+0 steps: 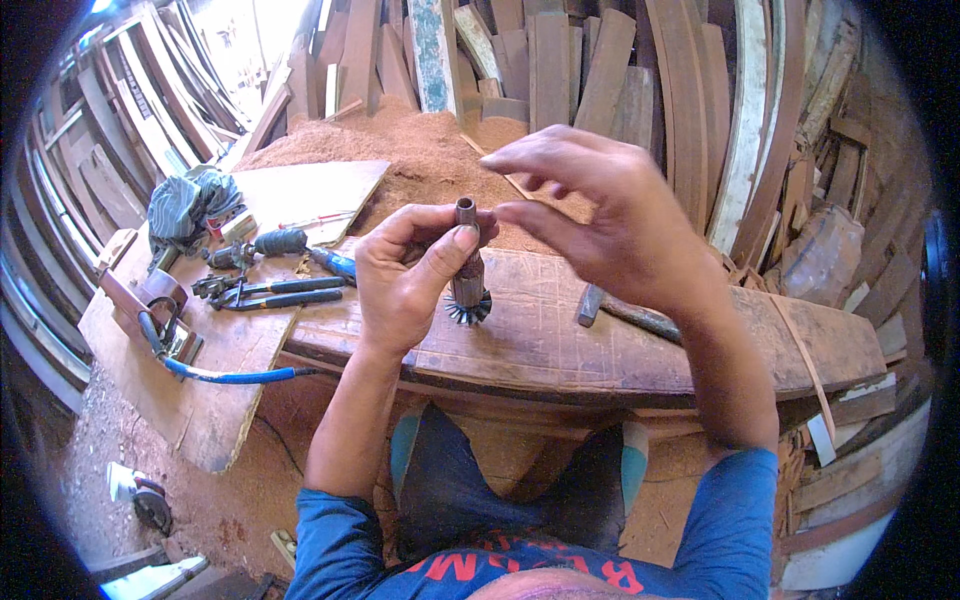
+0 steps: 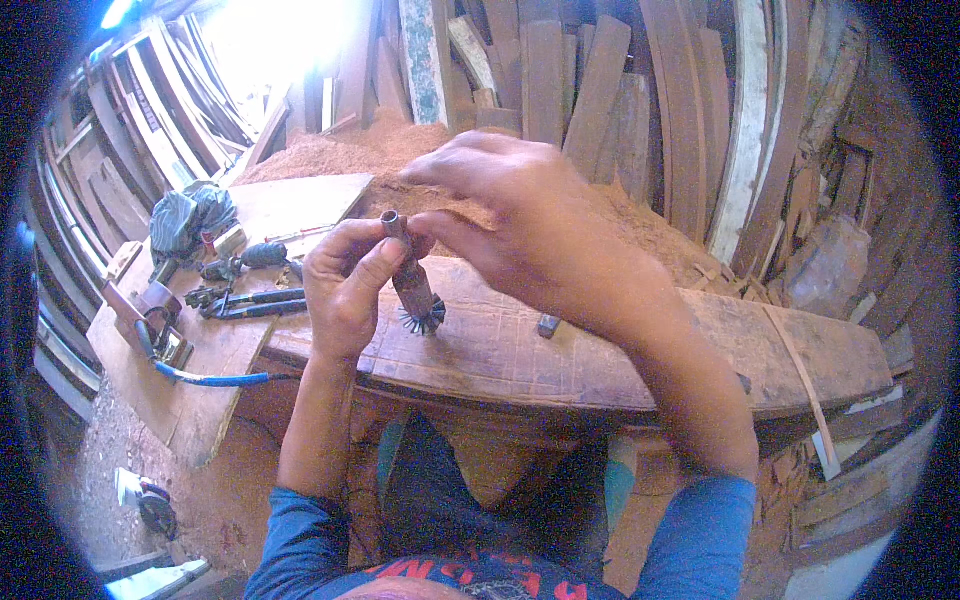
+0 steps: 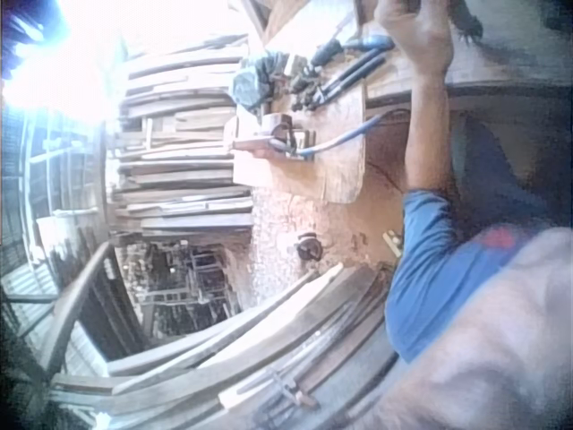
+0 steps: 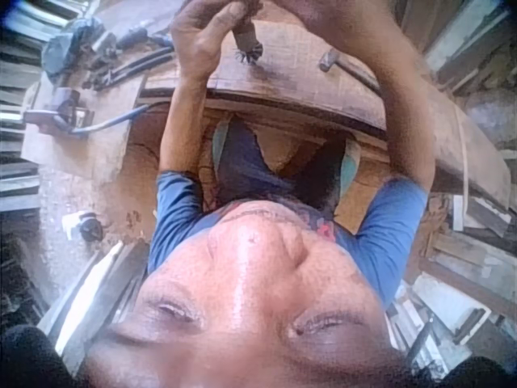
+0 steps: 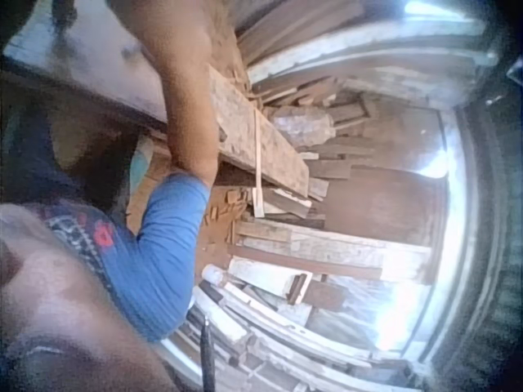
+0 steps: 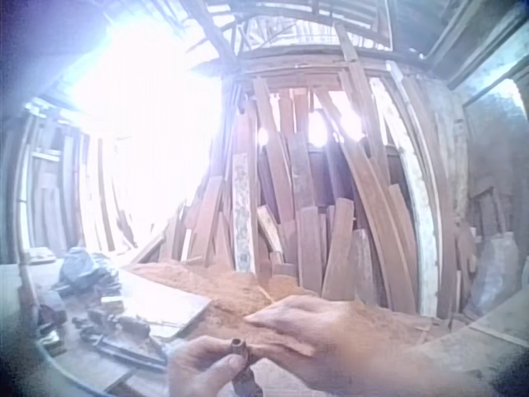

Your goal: The person walks through a cluttered workshop to a workbench and assembles a small metal tool component. They insert a cylindrical part into a larger assembly and use a hammer to tap it into place, then handle a small metal ring.

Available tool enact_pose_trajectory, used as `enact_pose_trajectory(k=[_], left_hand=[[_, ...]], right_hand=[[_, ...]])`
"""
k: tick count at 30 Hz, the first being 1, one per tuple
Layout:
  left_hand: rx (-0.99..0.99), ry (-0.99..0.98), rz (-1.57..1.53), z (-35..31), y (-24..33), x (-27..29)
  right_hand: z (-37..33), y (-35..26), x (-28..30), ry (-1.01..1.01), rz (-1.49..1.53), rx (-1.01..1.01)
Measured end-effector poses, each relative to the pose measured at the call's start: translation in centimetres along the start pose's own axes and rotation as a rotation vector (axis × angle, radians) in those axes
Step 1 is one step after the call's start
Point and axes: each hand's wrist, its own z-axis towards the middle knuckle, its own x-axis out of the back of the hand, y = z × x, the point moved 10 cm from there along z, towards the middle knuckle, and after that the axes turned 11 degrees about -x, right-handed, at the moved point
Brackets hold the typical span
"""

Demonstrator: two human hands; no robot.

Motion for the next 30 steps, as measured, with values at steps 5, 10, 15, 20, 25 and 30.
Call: enact_pose_trajectory(k=[5, 10, 15, 20, 25, 30], left_hand=[[0.008, 0.025, -0.068, -0.1, -0.4, 0.4], [0.025, 0.024, -0.104, 0.0, -0.8, 0.2], [0.015, 0.033, -0.121, 0.1, -0.9, 0.4], [0.024, 0.029, -0.118, 0.2, -0.9, 0.1], [0.041, 0.033, -0.088, 0.1, -0.8, 0.5], [0.043, 0.04, -0.122, 0.1, -1.2, 0.1]], right_hand=[[-6.6, 5.5, -1.1, -0.45, -0.404, -0.285], [-13.6, 9.5, -0.9, -0.634, -0.609, -0.546], [-15.0, 11.1, -0.8, -0.589, -0.578, -0.555], [-12.1, 10.2, 0.9, -0.406, -0.403, -0.596], [-4.9, 4.6, 5.2, -0.013, -0.251, -0.335], [-0.6, -0.2, 5.3, 0.074, -0.225, -0.03]])
